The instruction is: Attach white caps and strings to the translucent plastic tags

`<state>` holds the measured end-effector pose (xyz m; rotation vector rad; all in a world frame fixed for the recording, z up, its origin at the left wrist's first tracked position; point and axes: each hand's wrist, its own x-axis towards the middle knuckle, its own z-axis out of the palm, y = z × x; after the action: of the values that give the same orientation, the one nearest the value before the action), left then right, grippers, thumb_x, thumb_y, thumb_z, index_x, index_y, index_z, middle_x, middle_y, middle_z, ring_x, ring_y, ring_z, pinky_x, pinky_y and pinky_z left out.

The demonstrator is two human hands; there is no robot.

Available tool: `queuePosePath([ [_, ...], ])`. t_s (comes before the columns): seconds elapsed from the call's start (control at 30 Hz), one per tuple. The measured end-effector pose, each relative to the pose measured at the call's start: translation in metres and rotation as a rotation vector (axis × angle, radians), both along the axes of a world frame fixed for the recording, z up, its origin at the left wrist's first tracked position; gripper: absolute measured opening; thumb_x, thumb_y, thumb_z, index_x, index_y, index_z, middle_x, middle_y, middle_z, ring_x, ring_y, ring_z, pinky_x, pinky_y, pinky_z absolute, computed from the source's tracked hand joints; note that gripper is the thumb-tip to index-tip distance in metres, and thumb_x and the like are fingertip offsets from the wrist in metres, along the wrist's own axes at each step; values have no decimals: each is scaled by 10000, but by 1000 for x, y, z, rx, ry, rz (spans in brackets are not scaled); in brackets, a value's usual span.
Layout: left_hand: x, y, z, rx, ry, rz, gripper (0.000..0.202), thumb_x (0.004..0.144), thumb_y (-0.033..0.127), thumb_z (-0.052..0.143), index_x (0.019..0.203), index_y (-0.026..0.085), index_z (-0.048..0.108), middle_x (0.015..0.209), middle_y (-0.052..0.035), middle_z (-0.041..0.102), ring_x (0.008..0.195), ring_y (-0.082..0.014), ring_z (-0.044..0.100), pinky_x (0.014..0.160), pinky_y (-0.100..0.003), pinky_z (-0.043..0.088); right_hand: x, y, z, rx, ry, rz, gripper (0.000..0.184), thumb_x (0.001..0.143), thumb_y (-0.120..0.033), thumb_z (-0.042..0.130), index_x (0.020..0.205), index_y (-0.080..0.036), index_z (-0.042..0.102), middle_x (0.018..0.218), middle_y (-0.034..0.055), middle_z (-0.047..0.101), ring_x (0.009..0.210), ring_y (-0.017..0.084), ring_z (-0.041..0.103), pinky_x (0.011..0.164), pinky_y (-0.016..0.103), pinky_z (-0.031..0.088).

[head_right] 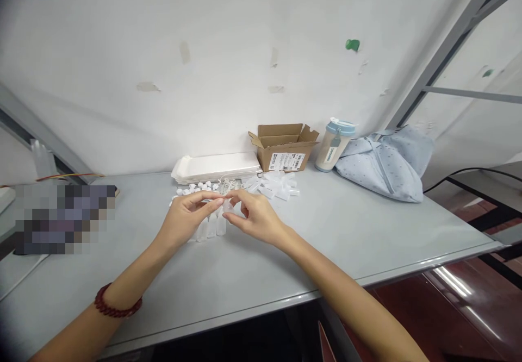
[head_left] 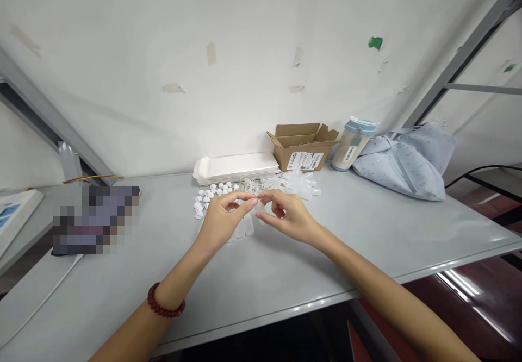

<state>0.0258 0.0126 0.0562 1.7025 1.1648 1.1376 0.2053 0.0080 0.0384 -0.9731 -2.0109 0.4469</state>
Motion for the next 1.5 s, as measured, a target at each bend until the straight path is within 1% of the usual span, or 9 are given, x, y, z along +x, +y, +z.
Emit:
queuePosePath([
  [0.3,-2,1,0,-5,69,-24,185,736,393,688,806,227,731,893,-20,733,769,-189,638,724,-307,496,-1,-1,-1,-4,-14,-24,163,812,-302,607,905,-174,567,662,-30,566,461,55,390,475,204,319],
  [0.53,-2,3,-2,-1,28,-109,185,805,353,609,821,212,728,836,-24,731,811,-194,656,722,-291,518,-3,-2,-1,-37,-43,-37,217,816,-388,620,841,-178,570,598,-40,526,451,59,372,473,208,300],
  [0.8,-1,3,-1,-38,32,-114,208,761,369,659,868,196,706,897,-44,724,853,-200,662,758,-315,527,-4,-1,-2,-34,25,-36,195,809,-349,638,828,-157,603,662,-16,590,470,56,402,498,210,347],
  [0.93,0,3,-5,-10,15,-57,181,774,339,639,843,184,701,852,-43,723,822,-197,661,755,-319,524,-5,-1,0,-168,79,-31,208,803,-358,640,873,-163,619,758,14,645,509,70,481,515,212,411],
  [1.03,1,2,-9,127,103,47,159,817,296,577,849,193,694,874,-39,719,824,-193,646,743,-319,515,-4,1,0,-259,139,-57,233,795,-380,639,890,-167,627,788,29,658,582,100,550,533,223,446],
  [1.1,2,0,-11,335,185,115,156,836,251,543,874,189,681,904,-51,704,857,-198,626,752,-329,505,-4,2,0,-280,177,-87,250,790,-390,638,887,-159,630,771,34,651,621,117,569,528,226,449],
  [1.23,4,-3,-15,689,338,32,183,843,181,518,990,181,628,989,-86,641,960,-220,576,838,-381,485,-4,4,0,-340,248,-104,257,790,-390,627,879,-149,637,780,46,652,618,116,563,499,222,447],
  [1.33,5,-3,-18,757,457,-80,271,832,200,563,1102,184,566,1096,-110,592,1015,-248,546,864,-419,478,-4,5,1,-407,301,-85,267,793,-391,617,883,-142,647,793,52,660,597,105,553,472,211,443],
  [1.5,4,0,-21,789,537,-88,321,825,228,615,1129,178,528,1090,-109,583,996,-256,530,831,-412,485,-4,6,0,-520,404,-51,318,766,-422,633,884,-127,637,756,42,648,510,79,513,446,217,438],
])
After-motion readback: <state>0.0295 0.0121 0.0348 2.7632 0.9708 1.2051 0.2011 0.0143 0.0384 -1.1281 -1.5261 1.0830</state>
